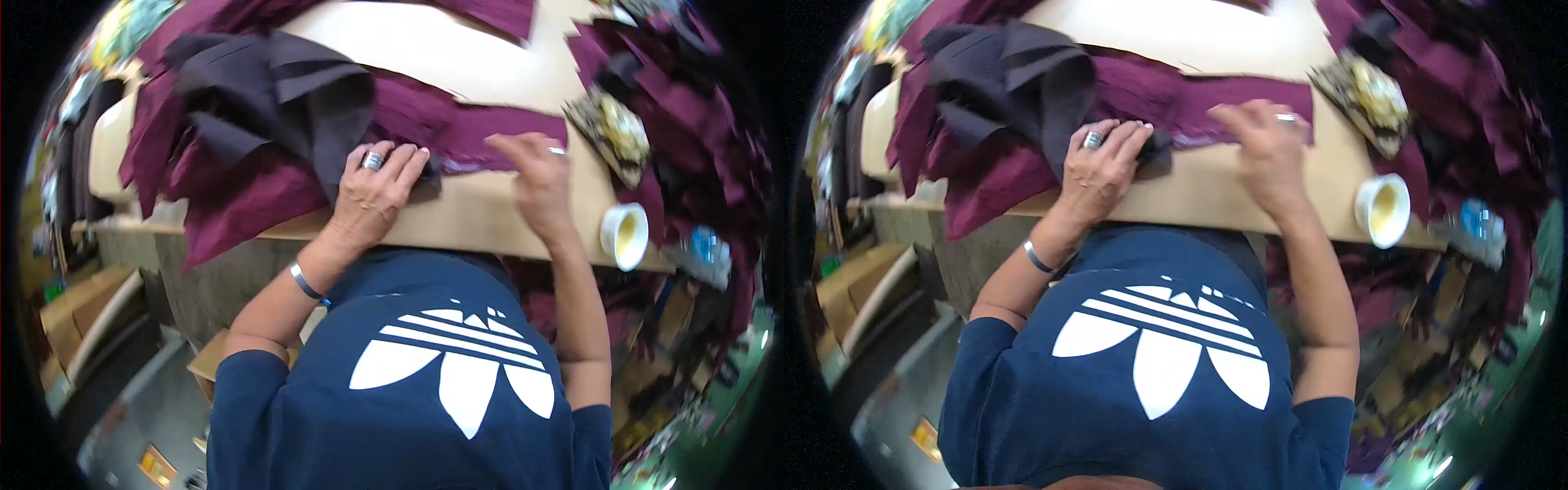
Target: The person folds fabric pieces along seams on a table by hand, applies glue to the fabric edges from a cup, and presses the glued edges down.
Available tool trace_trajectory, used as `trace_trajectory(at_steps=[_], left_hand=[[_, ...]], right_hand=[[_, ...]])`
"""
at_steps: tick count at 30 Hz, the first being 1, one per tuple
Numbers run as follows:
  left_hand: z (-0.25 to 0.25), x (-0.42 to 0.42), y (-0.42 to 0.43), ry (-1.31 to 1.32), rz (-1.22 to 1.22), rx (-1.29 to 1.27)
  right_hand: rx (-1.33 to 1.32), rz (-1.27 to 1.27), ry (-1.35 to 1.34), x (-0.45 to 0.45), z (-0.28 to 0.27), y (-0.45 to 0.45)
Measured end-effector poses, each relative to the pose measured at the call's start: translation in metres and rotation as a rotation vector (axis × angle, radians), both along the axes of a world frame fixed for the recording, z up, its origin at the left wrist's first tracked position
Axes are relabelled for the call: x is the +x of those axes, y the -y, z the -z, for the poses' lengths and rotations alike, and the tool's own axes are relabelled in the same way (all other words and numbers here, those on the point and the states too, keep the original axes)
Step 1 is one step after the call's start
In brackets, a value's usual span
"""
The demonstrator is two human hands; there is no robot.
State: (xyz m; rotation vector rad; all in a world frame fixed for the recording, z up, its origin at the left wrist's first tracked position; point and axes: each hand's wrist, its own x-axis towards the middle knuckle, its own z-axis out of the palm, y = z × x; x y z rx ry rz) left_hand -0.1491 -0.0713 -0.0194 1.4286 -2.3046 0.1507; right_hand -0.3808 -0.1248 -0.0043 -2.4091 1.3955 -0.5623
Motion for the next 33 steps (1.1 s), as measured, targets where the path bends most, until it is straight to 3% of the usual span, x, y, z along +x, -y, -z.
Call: trace_trajectory(at_steps=[1, 2, 8, 9, 11, 16, 18, 20, 23, 24, 25, 26, 28, 30, 33], left_hand=[[0.003, 0.002, -0.004, 0.047, -0.054, 0.077], [0.014, 0.004, -0.008, 0.085, -0.11, 0.154], [0.046, -0.009, -0.013, -0.125, -0.018, 0.133], [0.051, -0.013, -0.016, -0.146, -0.035, 0.131], [0.052, -0.016, -0.02, -0.169, -0.069, 0.139], [0.059, -0.013, -0.021, -0.228, -0.014, 0.21], [0.067, -0.013, -0.024, -0.181, -0.032, 0.244], [0.076, -0.015, -0.023, -0.132, -0.01, 0.354], [0.057, -0.015, -0.017, -0.254, -0.004, 0.318], [0.054, -0.015, -0.015, -0.22, 0.002, 0.26], [0.052, -0.014, -0.013, -0.187, 0.015, 0.202], [0.05, -0.013, -0.009, -0.157, 0.033, 0.145], [0.026, -0.004, 0.013, -0.098, 0.056, -0.259], [-0.002, 0.001, 0.048, -0.119, -0.079, -0.546], [-0.053, 0.05, 0.084, 0.03, -0.034, -0.454]], right_hand=[[0.026, 0.032, 0.135, 0.0, -0.014, 0.012], [-0.143, 0.022, -0.017, 0.007, -0.031, 0.022], [-0.244, -0.439, 0.306, 0.146, -0.066, 0.089], [-0.134, -0.455, 0.363, 0.174, -0.069, 0.096], [-0.05, -0.399, 0.154, 0.224, -0.058, 0.114], [0.28, -0.549, 0.316, 0.305, 0.023, 0.106], [0.468, -0.545, -0.054, 0.309, 0.008, 0.075], [0.364, -0.502, -0.069, 0.307, -0.002, 0.067], [0.124, -0.408, 0.362, 0.27, -0.023, 0.111], [0.044, -0.317, 0.327, 0.246, -0.051, 0.121], [-0.364, -0.39, 0.458, 0.218, -0.047, 0.156], [-0.432, -0.054, 0.26, 0.193, -0.056, 0.169], [-0.358, 0.178, 0.454, 0.128, -0.098, 0.182], [-0.561, 0.252, 0.473, 0.062, -0.103, 0.203], [-0.704, 0.308, 0.43, -0.008, -0.115, 0.165]])
